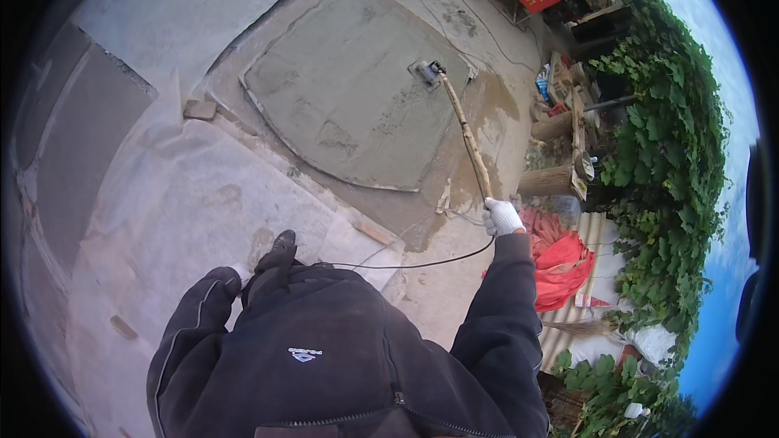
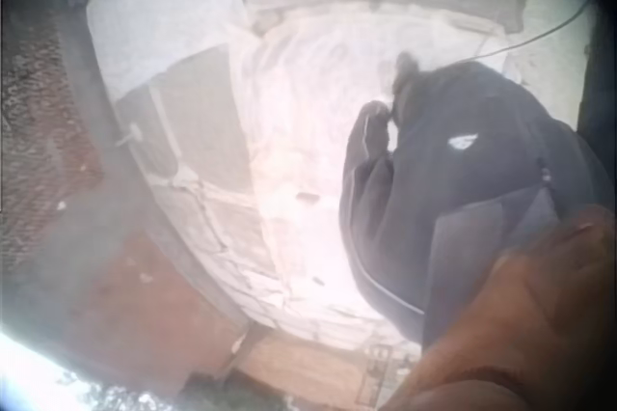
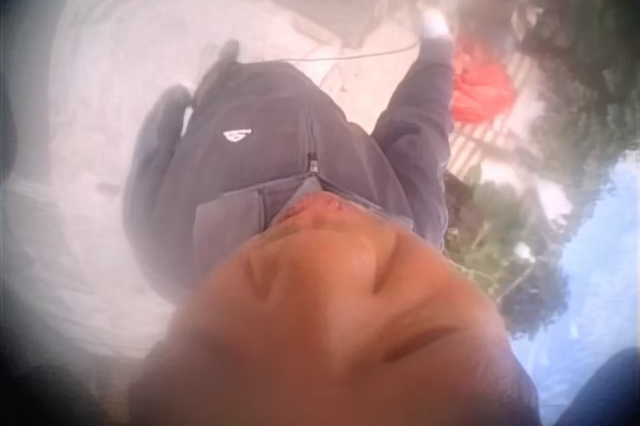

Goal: The person uses a long-handled power trowel to smooth a freshly poured concrete slab. The person moves the trowel back and forth across the surface, gradually leveling and finishing the wet concrete.

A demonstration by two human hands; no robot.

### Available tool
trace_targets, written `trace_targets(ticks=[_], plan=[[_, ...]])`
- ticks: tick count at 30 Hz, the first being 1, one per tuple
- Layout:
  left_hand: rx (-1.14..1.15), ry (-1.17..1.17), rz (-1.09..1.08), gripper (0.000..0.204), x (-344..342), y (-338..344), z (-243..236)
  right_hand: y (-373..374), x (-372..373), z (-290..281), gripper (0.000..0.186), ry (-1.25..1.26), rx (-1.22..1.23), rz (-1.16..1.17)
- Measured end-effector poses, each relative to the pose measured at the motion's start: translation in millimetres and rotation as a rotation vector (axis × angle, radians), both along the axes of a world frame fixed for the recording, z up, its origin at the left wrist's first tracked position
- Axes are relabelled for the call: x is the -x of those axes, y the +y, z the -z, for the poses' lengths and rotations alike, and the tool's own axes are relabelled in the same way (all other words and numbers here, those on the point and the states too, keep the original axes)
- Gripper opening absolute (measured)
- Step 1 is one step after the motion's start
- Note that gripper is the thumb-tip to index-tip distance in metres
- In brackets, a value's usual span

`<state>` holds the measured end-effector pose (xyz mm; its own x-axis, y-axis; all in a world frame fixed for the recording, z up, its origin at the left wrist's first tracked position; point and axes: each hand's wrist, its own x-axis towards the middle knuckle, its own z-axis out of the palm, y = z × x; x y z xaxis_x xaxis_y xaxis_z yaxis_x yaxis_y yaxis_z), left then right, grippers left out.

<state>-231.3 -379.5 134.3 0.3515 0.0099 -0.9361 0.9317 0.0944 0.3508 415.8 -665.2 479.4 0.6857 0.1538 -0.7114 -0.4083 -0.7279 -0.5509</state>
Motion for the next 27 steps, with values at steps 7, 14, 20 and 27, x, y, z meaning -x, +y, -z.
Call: trace_targets(ticks=[7,14,20,27], plan=[[-0.244,-0.242,0.516,0.028,6.9,9.1,18.0,12.0,22.8,2.1,0.023,-0.028,0.026,-0.041],[-0.02,-0.137,0.15,0.027,-22.8,16.6,-100.3,4.1,30.4,-6.9,0.024,-0.029,0.013,-0.021],[-0.215,-0.054,0.242,0.027,-29.2,2.1,-7.6,5.5,32.6,-6.7,0.022,0.002,0.002,-0.022],[-0.139,0.04,-0.405,0.03,-13.1,22.5,-21.5,-5.0,38.5,-11.7,0.023,0.015,0.019,-0.002]])
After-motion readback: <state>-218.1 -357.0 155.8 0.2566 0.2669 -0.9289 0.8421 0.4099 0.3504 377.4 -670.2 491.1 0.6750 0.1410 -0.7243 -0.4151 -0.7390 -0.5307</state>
